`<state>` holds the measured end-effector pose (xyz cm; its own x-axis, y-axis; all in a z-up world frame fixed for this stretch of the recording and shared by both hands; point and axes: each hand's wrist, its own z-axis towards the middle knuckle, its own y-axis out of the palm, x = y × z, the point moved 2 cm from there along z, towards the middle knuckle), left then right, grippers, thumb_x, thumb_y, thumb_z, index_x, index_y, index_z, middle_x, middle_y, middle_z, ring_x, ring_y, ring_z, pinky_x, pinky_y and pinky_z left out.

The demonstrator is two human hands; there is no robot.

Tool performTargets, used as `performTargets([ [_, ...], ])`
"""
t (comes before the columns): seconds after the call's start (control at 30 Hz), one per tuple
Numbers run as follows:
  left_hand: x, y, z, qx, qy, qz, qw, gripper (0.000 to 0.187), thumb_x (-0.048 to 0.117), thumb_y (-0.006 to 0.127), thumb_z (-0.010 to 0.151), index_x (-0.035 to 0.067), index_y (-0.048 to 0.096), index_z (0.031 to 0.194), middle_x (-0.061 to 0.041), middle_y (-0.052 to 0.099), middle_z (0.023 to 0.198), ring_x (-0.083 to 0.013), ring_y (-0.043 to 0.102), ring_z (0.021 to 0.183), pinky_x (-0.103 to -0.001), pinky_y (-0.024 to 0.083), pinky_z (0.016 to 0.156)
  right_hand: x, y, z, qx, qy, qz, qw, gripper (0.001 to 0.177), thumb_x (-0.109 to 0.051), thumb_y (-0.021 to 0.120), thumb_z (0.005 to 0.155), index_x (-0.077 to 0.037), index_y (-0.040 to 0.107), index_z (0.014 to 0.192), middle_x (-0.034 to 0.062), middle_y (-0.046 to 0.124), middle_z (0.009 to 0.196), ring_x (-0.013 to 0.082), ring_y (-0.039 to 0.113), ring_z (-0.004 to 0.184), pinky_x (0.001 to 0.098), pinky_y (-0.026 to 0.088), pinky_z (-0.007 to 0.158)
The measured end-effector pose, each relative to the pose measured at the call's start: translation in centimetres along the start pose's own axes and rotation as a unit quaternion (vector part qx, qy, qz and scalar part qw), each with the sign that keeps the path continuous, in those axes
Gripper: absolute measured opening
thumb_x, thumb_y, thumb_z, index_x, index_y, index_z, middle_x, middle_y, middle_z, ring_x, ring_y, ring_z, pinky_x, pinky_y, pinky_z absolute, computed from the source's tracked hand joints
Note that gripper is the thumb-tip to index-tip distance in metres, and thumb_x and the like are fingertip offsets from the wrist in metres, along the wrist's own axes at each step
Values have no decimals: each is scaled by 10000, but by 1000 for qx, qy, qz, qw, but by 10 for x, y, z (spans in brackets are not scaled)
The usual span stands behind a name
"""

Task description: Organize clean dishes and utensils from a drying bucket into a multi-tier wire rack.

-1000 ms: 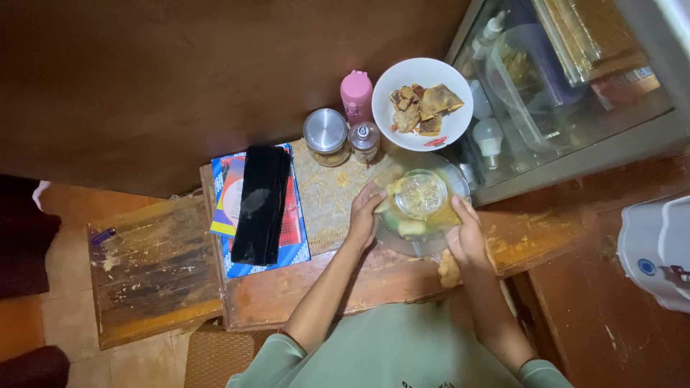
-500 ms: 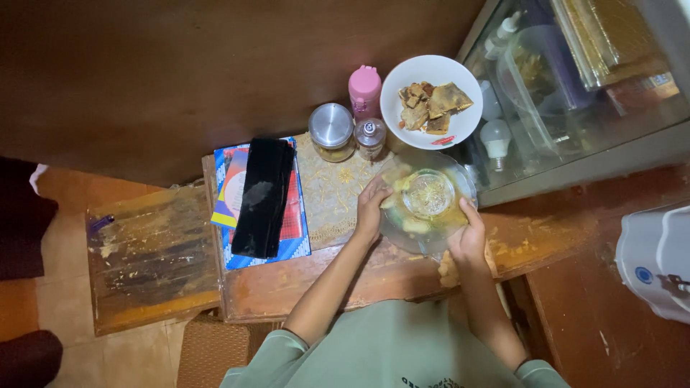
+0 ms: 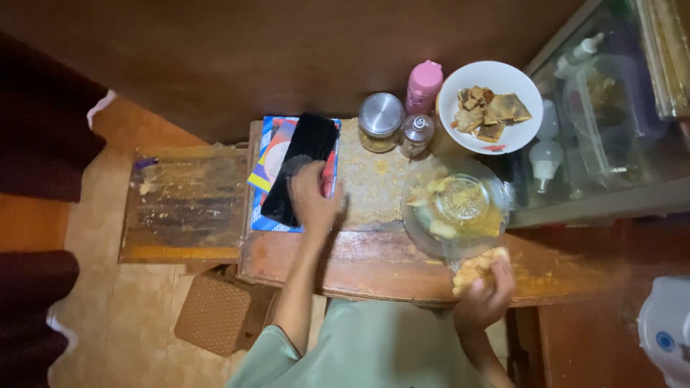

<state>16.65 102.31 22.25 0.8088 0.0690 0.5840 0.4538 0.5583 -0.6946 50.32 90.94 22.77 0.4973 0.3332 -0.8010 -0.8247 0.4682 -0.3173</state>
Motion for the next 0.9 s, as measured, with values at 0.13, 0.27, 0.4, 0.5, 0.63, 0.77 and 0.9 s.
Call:
performTargets([
  [0.13, -44, -24, 21, -12, -18, 147, 989, 828, 422, 863, 698, -10, 550, 1331, -207, 594, 1275, -415, 552, 1203, -541, 441, 1013, -1, 25, -13, -132, -130, -7, 983, 332, -91, 501, 1025, 33, 522, 1332, 206, 630, 1254, 294, 621, 1210, 427, 517, 1100],
  [0.27, -54, -20, 4, -103, -105, 143, 979, 958, 520, 851, 718, -72, 496, 1382, -263, 568, 1294, -446, 537, 1178, -533, 441, 989, -15, 90, 2, -307, 43, 108, 944, 409, -78, 626, 967, 31, 578, 1358, 178, 679, 1194, 267, 701, 1076, 350, 561, 952],
  [0.4, -88, -9, -13, -91, -123, 99, 983, 702, 485, 774, 918, 18, 542, 1387, -215, 597, 1340, -420, 559, 1249, -515, 446, 1063, -46, 162, 19, -347, 28, 105, 932, 507, -147, 702, 953, 43, 537, 1393, 206, 615, 1305, 278, 673, 1091, 363, 544, 939],
  [0.5, -105, -14, -6, -41, -114, 136, 983, 617, 402, 751, 919, 3, 556, 1347, -226, 577, 1356, -434, 540, 1256, -520, 437, 1052, -50, 209, 12, -367, 120, 124, 914, 540, -199, 696, 929, 22, 543, 1398, 185, 635, 1221, 270, 677, 1021, 359, 587, 853],
  [0.63, -111, -25, 5, -48, -151, 146, 977, 639, 357, 740, 879, -26, 540, 1350, -243, 552, 1366, -442, 519, 1250, -528, 428, 1038, -25, 281, 0, -348, 151, 94, 921, 637, -285, 711, 914, 73, 498, 1395, 222, 609, 1243, 297, 666, 1013, 387, 587, 825],
  [0.77, -126, -29, 13, -58, -187, 175, 965, 749, 380, 777, 818, -69, 501, 1351, -277, 517, 1361, -460, 472, 1256, -549, 401, 1048, 4, 341, -24, -337, 121, -51, 932, 792, -452, 754, 910, 117, 481, 1388, 293, 568, 1275, 414, 556, 1189, 489, 463, 1032],
  [0.9, -136, -36, 25, -108, -239, 139, 955, 812, 403, 784, 810, -124, 485, 1350, -320, 517, 1309, -481, 462, 1254, -559, 400, 1041, -13, 369, -30, -331, 211, -161, 905, 1008, -599, 749, 845, 103, 376, 1465, 325, 413, 1421, 498, 378, 1306, 587, 354, 1082],
])
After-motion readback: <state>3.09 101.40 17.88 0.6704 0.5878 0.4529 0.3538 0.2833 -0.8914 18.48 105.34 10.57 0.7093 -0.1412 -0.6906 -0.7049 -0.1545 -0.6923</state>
